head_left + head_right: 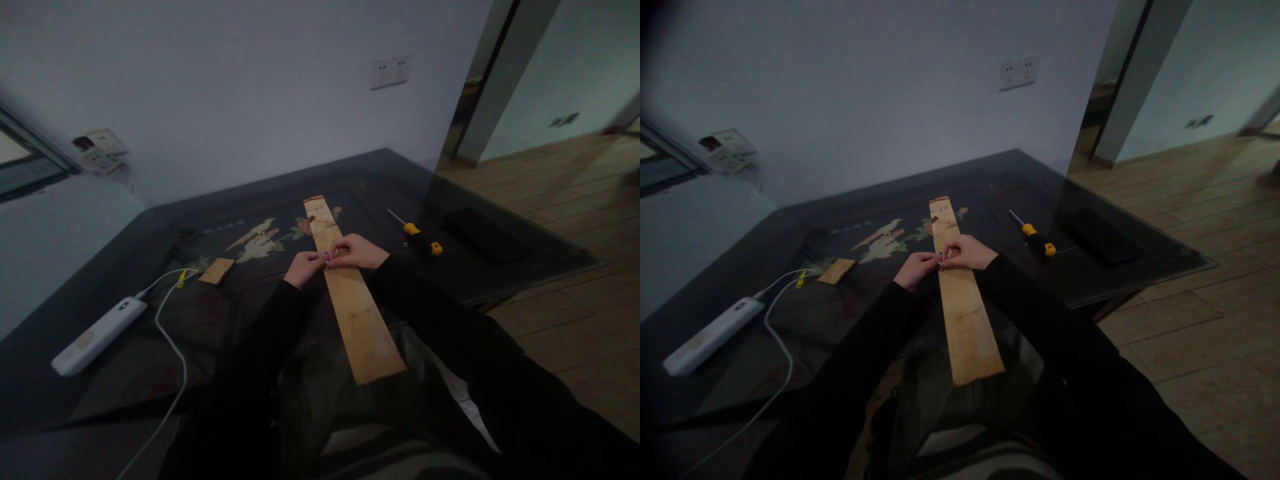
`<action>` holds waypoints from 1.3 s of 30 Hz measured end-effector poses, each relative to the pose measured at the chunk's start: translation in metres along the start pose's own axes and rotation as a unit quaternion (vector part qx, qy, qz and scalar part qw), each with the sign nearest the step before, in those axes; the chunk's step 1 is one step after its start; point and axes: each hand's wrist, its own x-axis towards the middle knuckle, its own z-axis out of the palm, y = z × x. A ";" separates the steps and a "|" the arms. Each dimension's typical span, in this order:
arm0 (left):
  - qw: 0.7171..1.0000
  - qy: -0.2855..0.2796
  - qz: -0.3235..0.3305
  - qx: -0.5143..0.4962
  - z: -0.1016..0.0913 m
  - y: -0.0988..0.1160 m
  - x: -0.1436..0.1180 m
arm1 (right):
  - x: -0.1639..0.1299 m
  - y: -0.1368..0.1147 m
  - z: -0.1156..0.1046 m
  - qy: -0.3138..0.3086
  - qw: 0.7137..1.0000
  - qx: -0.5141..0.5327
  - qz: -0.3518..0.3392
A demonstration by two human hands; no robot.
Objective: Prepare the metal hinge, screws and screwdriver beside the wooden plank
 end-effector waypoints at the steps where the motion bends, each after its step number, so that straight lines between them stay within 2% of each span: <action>1: 1.000 0.000 0.001 -0.002 0.000 0.000 0.000 | 0.000 0.000 0.000 0.008 1.000 -0.004 -0.003; 6: 1.000 -0.003 -0.002 -0.013 0.001 -0.001 0.000 | 0.004 -0.002 -0.002 0.061 0.998 0.013 -0.003; 9: 1.000 -0.007 -0.006 -0.022 0.001 -0.001 -0.001 | 0.005 -0.001 -0.001 0.103 0.988 0.111 0.031; 13: 0.999 -0.022 -0.008 -0.029 0.001 -0.001 0.000 | 0.004 0.001 -0.001 0.082 0.952 0.276 0.108; 17: 0.997 -0.049 -0.008 -0.055 0.001 0.000 -0.001 | 0.003 0.004 -0.001 0.062 0.928 0.340 0.139; 21: 0.993 -0.085 -0.005 -0.080 0.000 0.002 -0.003 | 0.002 0.006 -0.003 0.059 0.926 0.344 0.146; 25: 0.991 -0.120 -0.018 -0.064 -0.002 0.003 -0.002 | 0.002 0.006 -0.005 0.054 0.916 0.364 0.160; 30: 0.993 -0.107 -0.028 -0.038 -0.003 0.002 -0.001 | 0.001 0.005 -0.005 0.041 0.909 0.375 0.174; 35: 0.997 -0.081 -0.017 -0.012 -0.003 0.002 -0.002 | 0.002 0.006 -0.002 0.046 0.923 0.341 0.171; 39: 0.997 -0.072 -0.004 0.001 -0.004 0.001 -0.001 | 0.003 0.005 0.001 0.087 0.954 0.244 0.151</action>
